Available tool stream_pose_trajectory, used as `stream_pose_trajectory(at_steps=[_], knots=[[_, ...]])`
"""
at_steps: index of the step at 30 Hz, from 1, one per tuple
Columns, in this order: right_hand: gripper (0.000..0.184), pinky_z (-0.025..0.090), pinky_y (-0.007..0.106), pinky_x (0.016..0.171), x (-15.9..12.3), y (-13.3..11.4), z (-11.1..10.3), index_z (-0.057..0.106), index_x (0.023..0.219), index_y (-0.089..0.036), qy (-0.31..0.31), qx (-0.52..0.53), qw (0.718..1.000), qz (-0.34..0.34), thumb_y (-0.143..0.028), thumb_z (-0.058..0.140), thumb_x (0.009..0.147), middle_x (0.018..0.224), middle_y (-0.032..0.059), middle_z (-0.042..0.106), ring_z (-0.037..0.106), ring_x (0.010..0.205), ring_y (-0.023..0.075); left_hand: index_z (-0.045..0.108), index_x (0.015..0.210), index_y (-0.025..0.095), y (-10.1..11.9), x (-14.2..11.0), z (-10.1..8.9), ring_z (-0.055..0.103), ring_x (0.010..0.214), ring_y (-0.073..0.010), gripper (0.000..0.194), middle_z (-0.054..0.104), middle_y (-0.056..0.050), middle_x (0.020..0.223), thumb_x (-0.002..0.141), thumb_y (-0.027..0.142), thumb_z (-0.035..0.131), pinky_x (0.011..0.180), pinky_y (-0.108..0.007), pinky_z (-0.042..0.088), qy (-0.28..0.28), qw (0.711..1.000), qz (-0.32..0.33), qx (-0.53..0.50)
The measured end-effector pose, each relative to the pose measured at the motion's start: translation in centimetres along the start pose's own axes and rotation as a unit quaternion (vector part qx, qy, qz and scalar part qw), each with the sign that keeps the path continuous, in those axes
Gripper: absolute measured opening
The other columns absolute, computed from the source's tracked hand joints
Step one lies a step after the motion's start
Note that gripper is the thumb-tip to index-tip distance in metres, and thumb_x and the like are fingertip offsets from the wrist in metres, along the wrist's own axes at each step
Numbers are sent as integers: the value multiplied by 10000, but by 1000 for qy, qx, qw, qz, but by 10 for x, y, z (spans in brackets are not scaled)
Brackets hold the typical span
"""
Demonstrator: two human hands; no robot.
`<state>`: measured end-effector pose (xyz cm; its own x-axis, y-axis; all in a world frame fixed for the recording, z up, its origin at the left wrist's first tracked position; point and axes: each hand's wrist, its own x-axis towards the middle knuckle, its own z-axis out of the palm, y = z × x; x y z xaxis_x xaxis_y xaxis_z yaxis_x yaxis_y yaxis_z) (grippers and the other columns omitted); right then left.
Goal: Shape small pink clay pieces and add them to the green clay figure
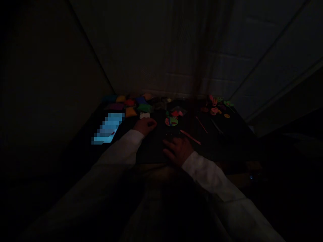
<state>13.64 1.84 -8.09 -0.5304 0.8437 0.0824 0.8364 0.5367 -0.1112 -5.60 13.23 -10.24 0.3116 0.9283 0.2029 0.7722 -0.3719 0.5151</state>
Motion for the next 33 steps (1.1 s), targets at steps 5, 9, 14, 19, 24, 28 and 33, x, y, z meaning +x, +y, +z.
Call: stream_pose_trajectory(at_steps=[5, 9, 14, 19, 24, 28, 33], knots=[[357, 286, 274, 673, 3, 7, 9, 448, 1150, -249, 35, 28, 999, 7, -352, 309, 838, 851, 42, 530, 472, 761, 123, 617, 785, 189, 0, -1, 1, 540, 772, -145, 189, 622, -19, 808, 660, 235, 482, 727, -255, 416, 3, 1000, 2, -1], [305, 301, 265, 678, 9, 11, 14, 511, 1084, -254, 51, 27, 998, 6, -304, 361, 822, 848, 34, 545, 486, 768, 116, 617, 786, 191, -1, -1, 1, 534, 787, -150, 190, 620, -19, 819, 657, 229, 484, 744, -265, 411, 5, 1000, 2, -1], [290, 320, 259, 656, 15, 11, 14, 545, 1041, -239, 60, 33, 998, 13, -298, 372, 815, 822, 39, 559, 498, 737, 116, 619, 788, 187, -1, -1, 1, 538, 771, -151, 193, 620, -22, 812, 661, 236, 482, 731, -265, 415, 3, 1000, 1, -2], [300, 327, 261, 644, 13, 13, 14, 536, 1049, -242, 67, 43, 997, 12, -307, 363, 812, 812, 32, 560, 497, 711, 117, 618, 784, 182, 1, -1, -1, 538, 773, -150, 192, 619, -23, 815, 659, 221, 478, 726, -260, 415, -1, 1000, 4, -3], [301, 302, 302, 721, 6, 14, 13, 535, 1041, -211, 81, 29, 996, 13, -257, 387, 783, 834, 45, 559, 492, 768, 141, 617, 790, 184, 1, -1, -1, 531, 783, -148, 192, 615, -21, 823, 660, 221, 480, 730, -261, 414, 0, 1000, 0, 2], [312, 256, 332, 745, 4, 8, 9, 535, 1042, -222, 70, -4, 998, 2, -261, 398, 765, 823, 44, 562, 489, 777, 154, 617, 788, 186, 0, -1, 0, 527, 789, -152, 189, 615, -22, 821, 656, 224, 487, 735, -264, 411, 1, 1000, -3, 5], [336, 219, 346, 753, 5, 2, 5, 517, 1068, -224, 40, -33, 999, 5, -274, 390, 761, 849, 44, 562, 484, 789, 163, 618, 787, 184, 1, -1, -1, 530, 775, -157, 193, 613, -27, 824, 656, 228, 484, 725, -272, 411, 2, 1000, -3, 6]])
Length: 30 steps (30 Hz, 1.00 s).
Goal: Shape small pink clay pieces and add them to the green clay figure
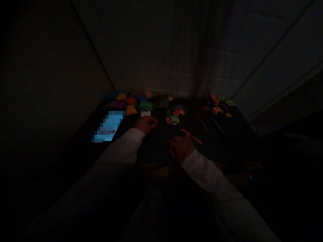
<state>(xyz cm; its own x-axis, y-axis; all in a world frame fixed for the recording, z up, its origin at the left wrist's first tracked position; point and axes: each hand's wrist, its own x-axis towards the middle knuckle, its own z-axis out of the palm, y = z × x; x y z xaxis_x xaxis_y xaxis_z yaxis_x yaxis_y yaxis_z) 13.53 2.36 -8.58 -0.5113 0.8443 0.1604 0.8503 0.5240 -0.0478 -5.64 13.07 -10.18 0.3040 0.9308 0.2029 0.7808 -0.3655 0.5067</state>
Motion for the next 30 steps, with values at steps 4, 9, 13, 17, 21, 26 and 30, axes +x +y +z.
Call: stream_pose_trajectory(at_steps=[4, 9, 13, 17, 21, 26, 30], knots=[[338, 212, 353, 744, 0, -2, -1, 509, 1075, -233, -12, -18, 1000, 1, -291, 373, 771, 848, 39, 555, 470, 781, 169, 618, 785, 186, 0, 0, 0, 531, 774, -157, 193, 616, -25, 818, 656, 231, 482, 727, -274, 411, 1, 1000, 1, 0], [329, 206, 363, 737, 0, -4, -3, 523, 1053, -222, -12, -39, 999, -9, -294, 373, 770, 846, 45, 552, 446, 785, 182, 616, 792, 190, 0, 0, 0, 533, 789, -152, 193, 618, -18, 822, 659, 228, 481, 731, -261, 413, -1, 1000, 4, -3], [327, 206, 365, 725, 0, -4, -4, 518, 1051, -224, -8, -46, 999, -19, -297, 377, 765, 851, 46, 552, 436, 788, 187, 619, 785, 187, 1, 0, 0, 535, 790, -154, 189, 619, -20, 822, 657, 225, 484, 738, -263, 414, -2, 1000, 3, -1], [314, 204, 366, 724, 2, -5, -3, 525, 1034, -228, -5, -50, 998, -24, -295, 381, 763, 854, 45, 554, 433, 794, 186, 618, 789, 187, 1, 1, 0, 534, 790, -152, 189, 620, -19, 824, 660, 224, 484, 738, -261, 414, -1, 1000, 1, 1], [309, 200, 368, 730, 3, -6, -4, 526, 1027, -229, -7, -50, 999, -18, -288, 389, 757, 860, 43, 559, 434, 805, 189, 617, 789, 186, 1, 1, 0, 532, 793, -150, 189, 618, -19, 825, 660, 227, 485, 739, -262, 410, -2, 1000, 4, 2], [310, 197, 376, 742, 3, -8, -5, 517, 1032, -232, -21, -45, 999, -13, -285, 387, 756, 866, 34, 562, 435, 814, 192, 614, 789, 181, 1, 1, 0, 529, 787, -155, 192, 616, -26, 825, 658, 225, 480, 727, -267, 407, -2, 1000, 7, 4], [304, 200, 380, 739, 3, -6, -5, 516, 1023, -231, -24, -42, 999, -14, -286, 381, 756, 874, 30, 561, 435, 821, 196, 612, 788, 181, 0, 1, 1, 527, 787, -154, 193, 614, -24, 828, 660, 233, 478, 719, -264, 406, -1, 1000, 8, 3]])
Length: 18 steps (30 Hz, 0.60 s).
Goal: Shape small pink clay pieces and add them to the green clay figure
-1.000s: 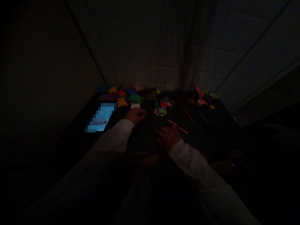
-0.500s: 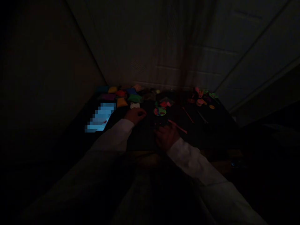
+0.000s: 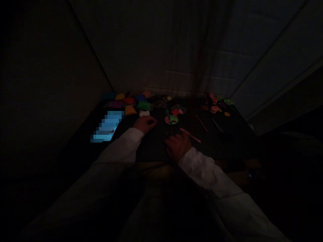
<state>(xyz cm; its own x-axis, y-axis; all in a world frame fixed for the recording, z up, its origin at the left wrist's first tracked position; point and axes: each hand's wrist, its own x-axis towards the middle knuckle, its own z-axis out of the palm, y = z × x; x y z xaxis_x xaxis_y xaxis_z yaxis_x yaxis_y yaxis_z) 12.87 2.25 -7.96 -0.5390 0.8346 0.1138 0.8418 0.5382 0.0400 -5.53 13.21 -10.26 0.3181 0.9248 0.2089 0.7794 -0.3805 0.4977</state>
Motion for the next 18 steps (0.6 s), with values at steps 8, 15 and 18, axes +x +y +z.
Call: stream_pose_trajectory(at_steps=[8, 15, 18], knots=[[318, 210, 386, 721, -1, 1, 1, 522, 1030, -217, 3, 23, 1000, -1, -277, 387, 749, 857, 40, 567, 436, 810, 203, 611, 790, 184, -3, 1, 2, 526, 806, -155, 195, 614, -21, 833, 661, 236, 476, 723, -263, 405, 2, 1000, 1, 0], [321, 240, 377, 728, -2, 6, 7, 539, 1034, -215, 25, 86, 996, 15, -264, 408, 746, 850, 54, 568, 456, 810, 203, 614, 781, 186, 0, -1, 1, 526, 789, -161, 189, 615, -22, 807, 653, 231, 482, 726, -275, 407, 2, 1000, -2, 7], [299, 289, 313, 697, 0, 13, 11, 549, 1014, -229, 29, 120, 992, 16, -236, 406, 753, 849, 31, 567, 482, 799, 158, 613, 780, 186, 2, 0, -1, 530, 780, -155, 188, 617, -20, 808, 656, 229, 479, 728, -271, 408, 2, 1000, -3, 8]])
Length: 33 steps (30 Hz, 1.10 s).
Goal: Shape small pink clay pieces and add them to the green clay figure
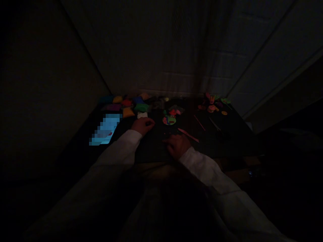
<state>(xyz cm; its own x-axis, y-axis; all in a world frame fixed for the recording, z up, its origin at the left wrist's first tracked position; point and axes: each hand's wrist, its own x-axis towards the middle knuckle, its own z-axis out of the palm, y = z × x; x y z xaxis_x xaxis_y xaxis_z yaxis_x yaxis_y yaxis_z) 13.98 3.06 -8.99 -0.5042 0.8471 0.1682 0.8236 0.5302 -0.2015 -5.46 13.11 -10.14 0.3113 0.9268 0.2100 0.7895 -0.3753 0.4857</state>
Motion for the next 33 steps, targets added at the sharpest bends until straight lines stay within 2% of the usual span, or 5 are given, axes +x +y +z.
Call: stream_pose_trajectory(at_steps=[6, 17, 21, 28, 33], knots=[[285, 334, 241, 678, 3, 8, 2, 555, 996, -203, 14, 44, 999, -3, -208, 359, 789, 832, 22, 564, 501, 753, 101, 615, 783, 187, 1, 0, -1, 532, 780, -152, 190, 618, -18, 814, 656, 226, 480, 733, -267, 408, -4, 1000, -1, -1], [340, 252, 347, 745, -2, -8, -4, 510, 1077, -242, -21, -52, 998, -9, -250, 427, 748, 908, 55, 544, 464, 846, 181, 615, 784, 193, -1, 0, 0, 527, 772, -153, 191, 614, -18, 819, 651, 241, 486, 713, -268, 409, -8, 1000, -7, -3], [327, 272, 348, 735, -1, -6, -3, 527, 1060, -237, -5, -7, 1000, -4, -230, 420, 752, 882, 51, 551, 473, 831, 178, 614, 792, 195, 0, -1, 0, 526, 778, -152, 194, 615, -18, 824, 655, 241, 484, 725, -269, 409, -7, 1000, -8, -2], [287, 373, 230, 678, 2, 9, 2, 552, 1023, -192, 28, 83, 996, -6, -226, 383, 793, 845, 32, 563, 509, 752, 98, 618, 789, 192, 0, 0, 0, 527, 782, -156, 189, 616, -21, 820, 653, 233, 491, 731, -274, 413, -8, 1000, -8, 1], [252, 383, 238, 717, 6, 10, 7, 594, 930, -185, 41, 100, 994, -9, -282, 400, 800, 863, 36, 586, 521, 786, 107, 618, 786, 189, -1, -1, 0, 531, 786, -155, 191, 617, -21, 819, 657, 227, 482, 737, -271, 412, -6, 1000, -1, -3]])
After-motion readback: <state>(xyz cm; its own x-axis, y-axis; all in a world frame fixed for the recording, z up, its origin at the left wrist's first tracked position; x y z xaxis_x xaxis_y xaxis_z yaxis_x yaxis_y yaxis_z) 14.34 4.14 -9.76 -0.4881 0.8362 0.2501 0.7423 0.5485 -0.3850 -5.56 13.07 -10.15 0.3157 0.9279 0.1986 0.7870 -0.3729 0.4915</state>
